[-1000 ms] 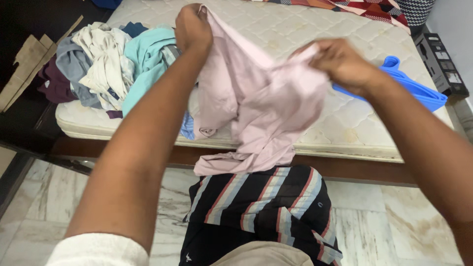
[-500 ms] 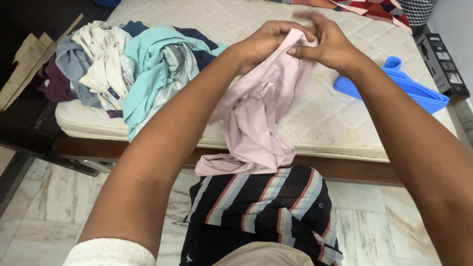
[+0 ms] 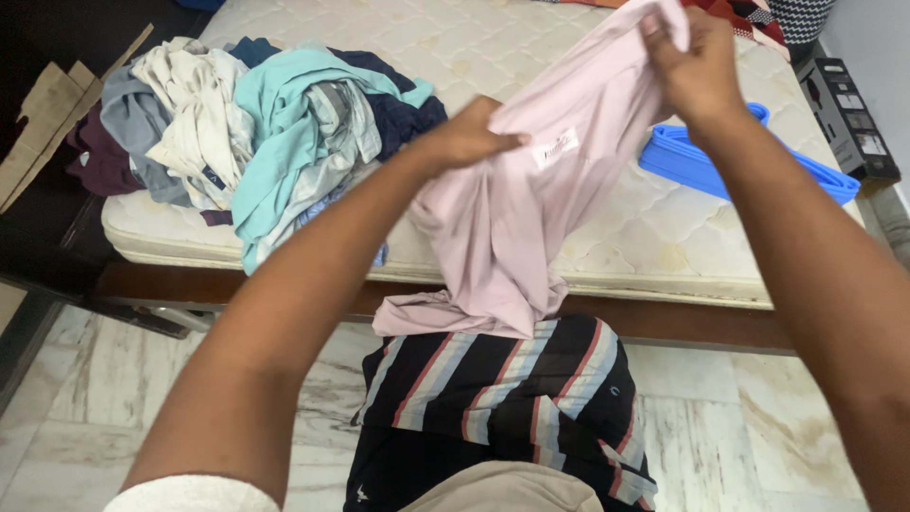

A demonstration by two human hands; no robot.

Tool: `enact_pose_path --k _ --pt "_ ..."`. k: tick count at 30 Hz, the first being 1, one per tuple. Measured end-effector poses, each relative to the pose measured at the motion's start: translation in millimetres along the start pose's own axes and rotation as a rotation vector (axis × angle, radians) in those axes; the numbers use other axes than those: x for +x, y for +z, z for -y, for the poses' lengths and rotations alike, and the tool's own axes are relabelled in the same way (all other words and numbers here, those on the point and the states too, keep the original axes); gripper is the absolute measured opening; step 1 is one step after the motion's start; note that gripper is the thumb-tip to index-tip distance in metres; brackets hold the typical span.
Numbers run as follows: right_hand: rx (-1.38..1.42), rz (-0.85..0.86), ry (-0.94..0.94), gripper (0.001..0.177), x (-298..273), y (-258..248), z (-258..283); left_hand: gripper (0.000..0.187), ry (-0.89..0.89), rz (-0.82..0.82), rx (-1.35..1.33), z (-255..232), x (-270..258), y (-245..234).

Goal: The person gathers and stacks blue plastic hangers on a mattress, then picks up a pink shirt, places it on a hanger, and buttons the shirt while it is on the hanger.

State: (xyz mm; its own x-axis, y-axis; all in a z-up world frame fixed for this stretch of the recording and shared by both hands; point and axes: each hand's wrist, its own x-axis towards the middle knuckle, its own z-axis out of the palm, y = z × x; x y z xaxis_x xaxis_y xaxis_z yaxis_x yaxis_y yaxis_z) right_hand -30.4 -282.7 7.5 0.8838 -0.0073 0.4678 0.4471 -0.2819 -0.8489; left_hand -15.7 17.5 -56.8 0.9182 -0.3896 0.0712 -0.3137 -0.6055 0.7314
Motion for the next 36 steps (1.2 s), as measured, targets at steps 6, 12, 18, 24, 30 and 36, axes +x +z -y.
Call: enact_pose_path --k 6,12,18,24,30,36 --pt "0.095 0.034 -0.129 0.028 -10 -36 8 0.027 0.283 -0.214 -0.062 14 1 -79" --pt "-0.341 0.140 -0.274 0.019 -12 -87 19 0.028 0.547 -0.268 -0.136 -13 -19 -137" --pt "-0.520 0.039 -0.187 0.021 -1 -154 4 0.030 0.212 -0.305 -0.255 -60 -63 -168" --pt "-0.475 0.015 0.005 0.019 -6 -186 -17 0.042 0.061 -0.142 0.032 -114 -103 -205" --pt "-0.384 0.059 0.145 0.018 6 -202 -16 0.041 0.097 -0.054 0.204 -117 -86 -232" --pt "-0.309 0.277 0.202 0.019 30 -186 -17 0.042 0.106 -0.009 0.177 -40 1 -217"
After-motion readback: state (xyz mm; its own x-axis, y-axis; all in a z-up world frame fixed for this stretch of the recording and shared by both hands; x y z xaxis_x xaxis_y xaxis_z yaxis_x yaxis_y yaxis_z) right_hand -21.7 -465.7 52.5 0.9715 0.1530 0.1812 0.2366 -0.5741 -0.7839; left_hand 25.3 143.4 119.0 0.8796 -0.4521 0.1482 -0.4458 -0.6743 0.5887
